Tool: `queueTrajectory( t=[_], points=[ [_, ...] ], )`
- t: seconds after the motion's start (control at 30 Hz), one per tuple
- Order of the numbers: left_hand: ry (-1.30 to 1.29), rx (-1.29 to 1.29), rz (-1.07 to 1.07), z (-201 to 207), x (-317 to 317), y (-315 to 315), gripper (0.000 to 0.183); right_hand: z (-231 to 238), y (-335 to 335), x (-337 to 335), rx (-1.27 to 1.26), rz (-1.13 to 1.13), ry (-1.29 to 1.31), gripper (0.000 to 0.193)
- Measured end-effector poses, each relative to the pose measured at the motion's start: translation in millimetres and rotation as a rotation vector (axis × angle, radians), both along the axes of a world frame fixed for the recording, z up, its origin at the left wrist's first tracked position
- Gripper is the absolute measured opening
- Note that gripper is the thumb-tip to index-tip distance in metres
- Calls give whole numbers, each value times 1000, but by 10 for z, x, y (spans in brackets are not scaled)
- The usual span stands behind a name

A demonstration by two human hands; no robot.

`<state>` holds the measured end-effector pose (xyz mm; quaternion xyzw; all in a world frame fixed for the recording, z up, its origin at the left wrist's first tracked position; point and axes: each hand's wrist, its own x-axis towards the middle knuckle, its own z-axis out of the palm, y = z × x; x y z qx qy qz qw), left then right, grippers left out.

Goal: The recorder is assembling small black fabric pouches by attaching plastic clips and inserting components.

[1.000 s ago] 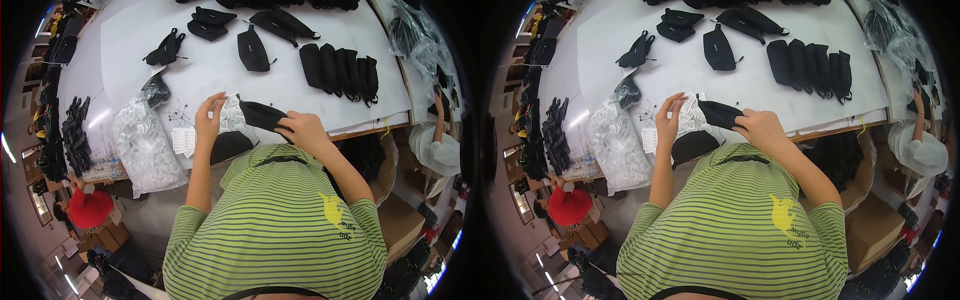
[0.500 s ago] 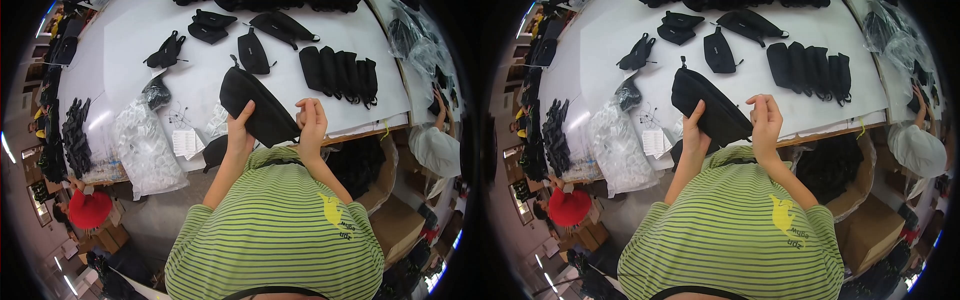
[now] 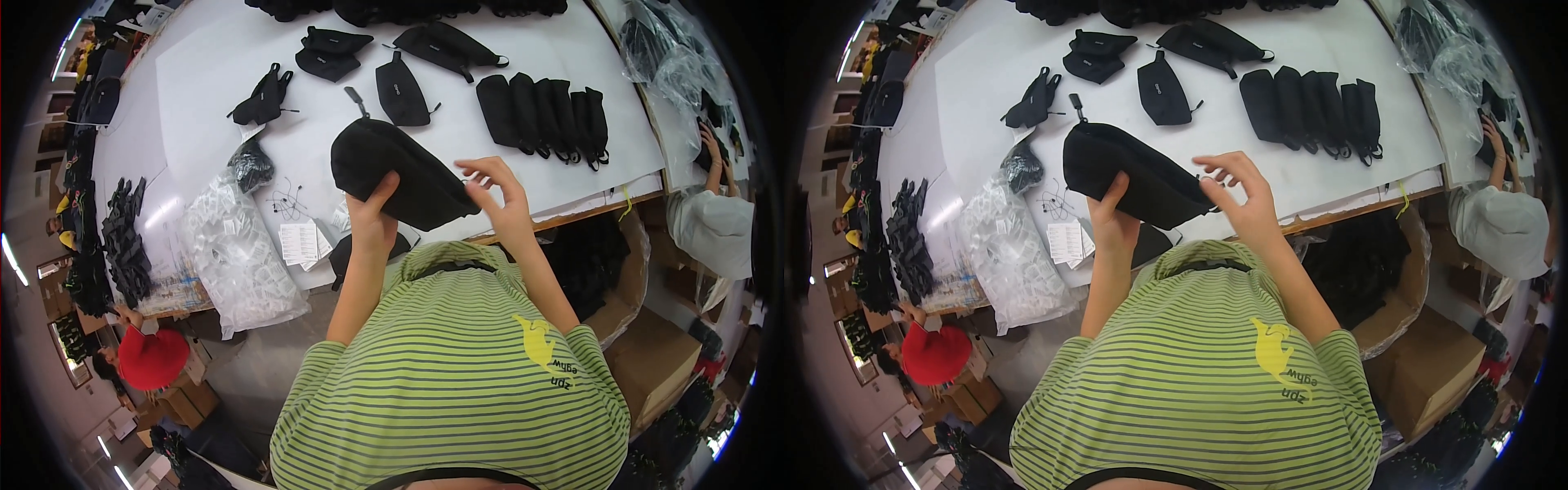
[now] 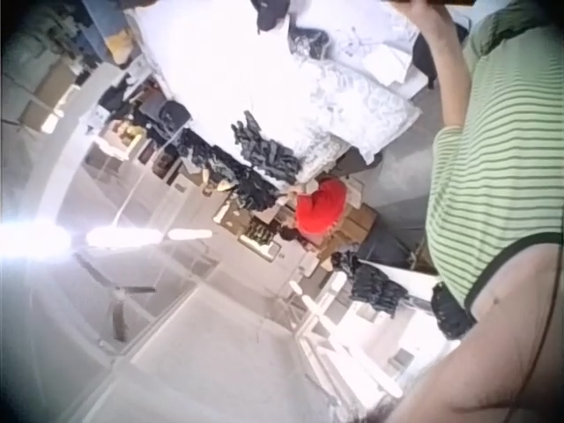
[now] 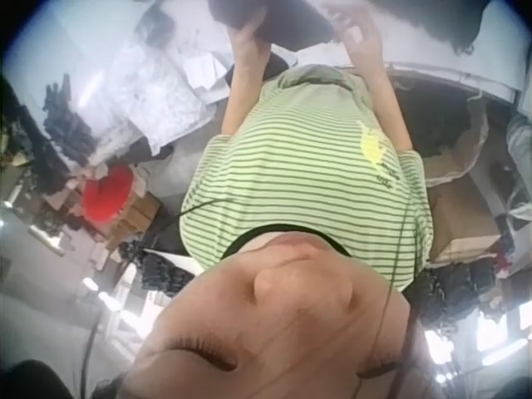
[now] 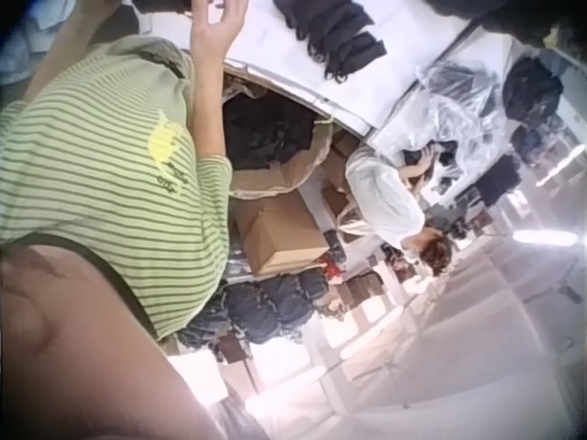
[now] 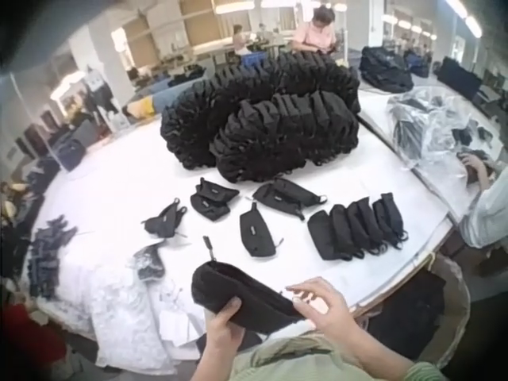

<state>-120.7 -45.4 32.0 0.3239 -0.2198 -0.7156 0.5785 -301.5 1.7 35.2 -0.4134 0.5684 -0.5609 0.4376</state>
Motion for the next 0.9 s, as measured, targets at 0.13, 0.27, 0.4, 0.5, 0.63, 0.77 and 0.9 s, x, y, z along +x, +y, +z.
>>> queueTrajectory(
  t=[0.13, 0.27, 0.4, 0.5, 0.63, 0.77, 0.9],
  points=[
    [16, 38, 52, 30, 41, -31, 38, 96, 61, 4, -220, 56, 515, 11],
    [64, 70, 136, 78, 92, -50, 38, 108, 151, -28, -284, -32, 691, 12],
    [56, 57, 133, 77, 112, -47, 37, 89, 181, -78, -251, -94, 558, 13],
    [-54, 18, -51, 137, 82, -22, 35, 162, 17, -152, -263, 54, 427, 18],
    [-152, 112, -337, 279, 36, 39, 36, 448, -212, 54, -155, 244, -126, 29],
    [-212, 177, -366, 406, -6, 89, 36, 445, -356, 94, -347, 56, 89, 24],
    [-254, 171, -371, 439, 23, 89, 36, 447, -326, 96, -455, -86, 277, 14]
  ],
)
